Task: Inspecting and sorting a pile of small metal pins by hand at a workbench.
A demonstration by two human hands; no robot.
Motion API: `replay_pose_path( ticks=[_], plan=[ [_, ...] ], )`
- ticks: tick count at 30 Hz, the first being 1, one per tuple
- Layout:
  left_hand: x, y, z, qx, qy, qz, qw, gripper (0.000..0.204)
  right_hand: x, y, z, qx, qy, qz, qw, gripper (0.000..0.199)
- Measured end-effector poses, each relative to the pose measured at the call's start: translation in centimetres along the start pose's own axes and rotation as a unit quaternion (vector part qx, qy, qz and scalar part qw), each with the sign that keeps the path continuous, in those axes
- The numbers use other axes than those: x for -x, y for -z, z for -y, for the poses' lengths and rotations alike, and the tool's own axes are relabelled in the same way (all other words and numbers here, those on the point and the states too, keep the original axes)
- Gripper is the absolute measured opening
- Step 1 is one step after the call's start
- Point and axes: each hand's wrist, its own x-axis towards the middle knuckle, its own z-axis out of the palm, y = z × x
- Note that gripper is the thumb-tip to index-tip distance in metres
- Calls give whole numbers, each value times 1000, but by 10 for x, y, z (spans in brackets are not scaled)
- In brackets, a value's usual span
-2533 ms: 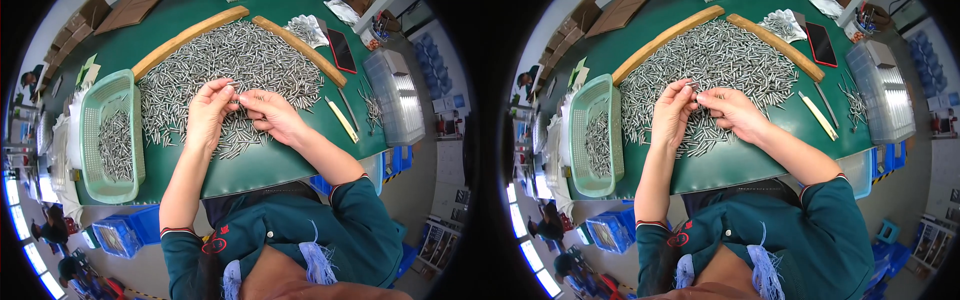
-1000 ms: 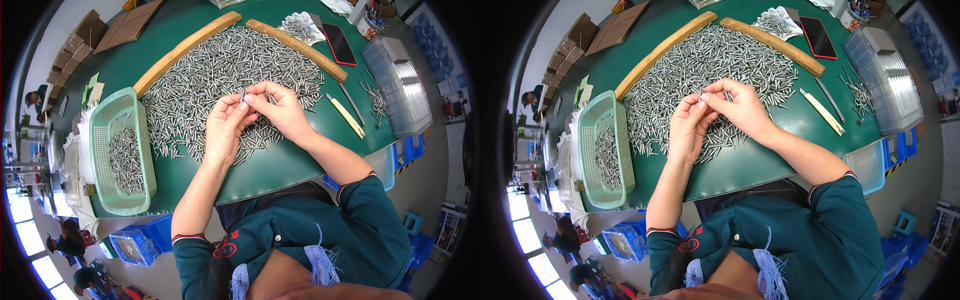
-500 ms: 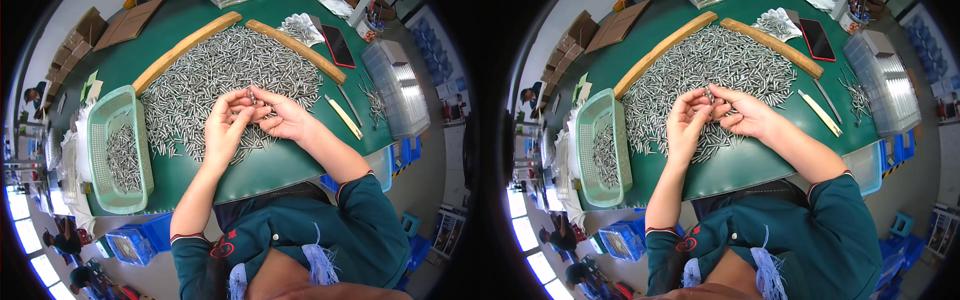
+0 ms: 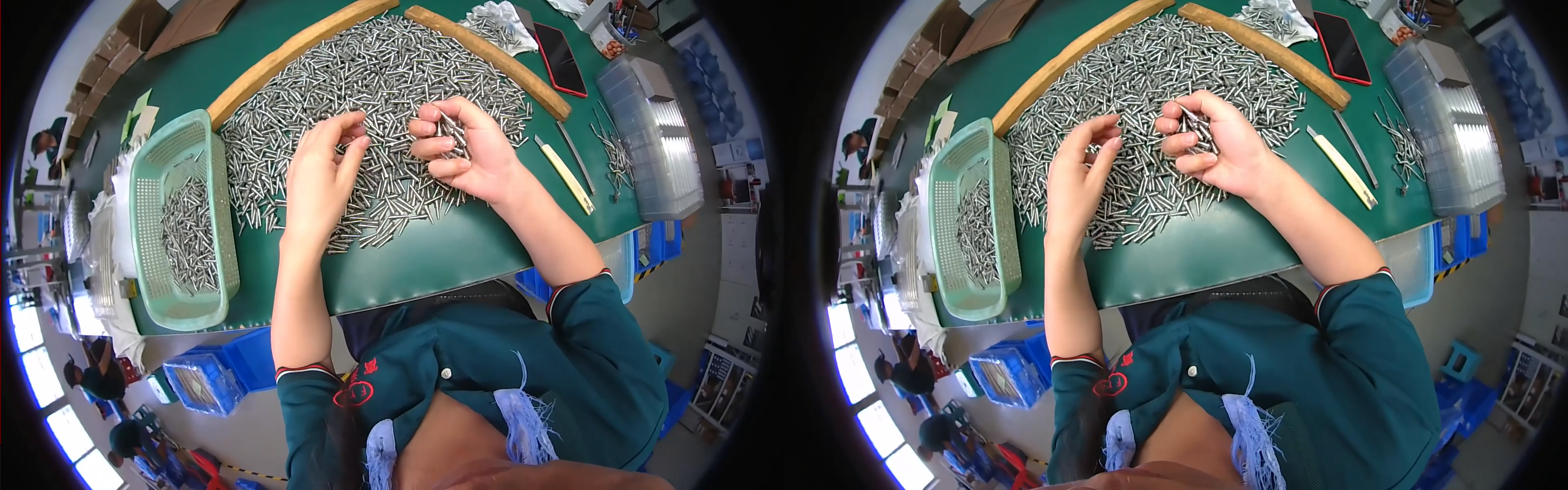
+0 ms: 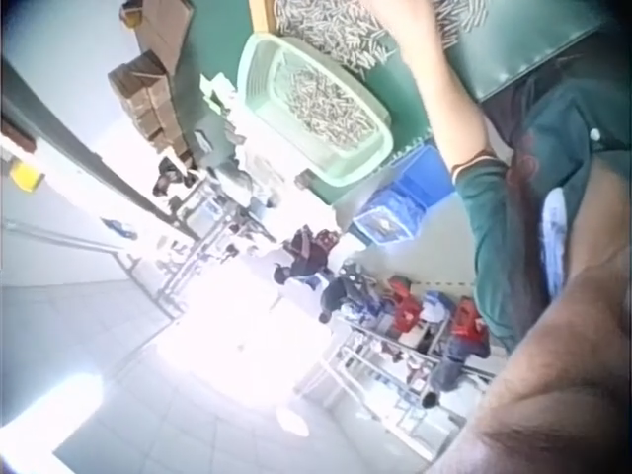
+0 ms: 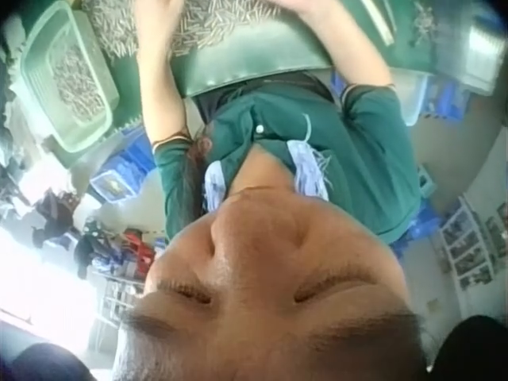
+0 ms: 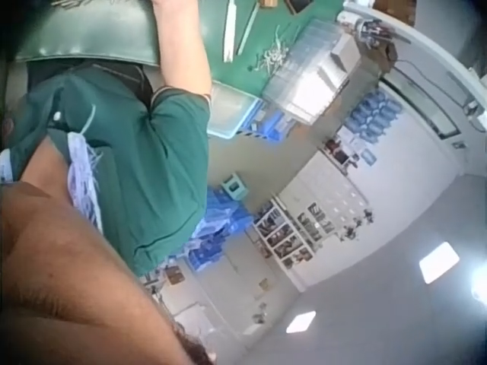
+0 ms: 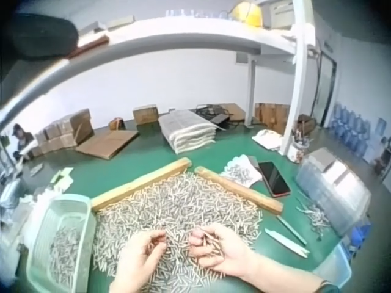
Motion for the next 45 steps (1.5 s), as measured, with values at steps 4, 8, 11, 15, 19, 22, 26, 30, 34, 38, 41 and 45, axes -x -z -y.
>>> replay_pose_path(
  ticks=[4,8,11,15,19,22,26,30,34,38,41,45],
  plan=[
    [1,4,4,-142,-61,56,986,18,4,-8,-2,139,72,-89,984,21],
    [7,6,7,-165,-103,134,972,26,5,-9,1,174,82,-99,976,38],
    [8,1,2,-181,-91,159,966,41,5,-1,3,123,74,-55,988,39],
    [12,-5,-4,-200,-110,146,963,53,3,5,6,15,52,-43,998,36],
    [14,-11,-9,-227,-51,122,965,49,3,-5,3,61,71,-134,987,29],
    [14,-10,-6,-252,-49,101,961,38,5,-7,-1,128,90,-149,976,27],
    [13,-11,-5,-213,-64,147,964,27,4,-14,-6,206,103,-201,952,32],
    [10,-13,-1,-184,-75,147,969,21,3,-13,-6,240,96,-205,944,42],
    [9,-12,-3,-149,-40,144,978,12,3,-9,-5,230,91,-181,952,46],
    [3,-10,7,-52,-44,65,995,11,5,-19,-12,320,93,-208,920,32],
    [2,-7,3,97,66,25,993,15,2,-16,-16,395,82,-196,894,29],
    [-3,-8,7,348,153,20,925,17,1,-13,-21,439,56,-210,872,25]
  ],
)
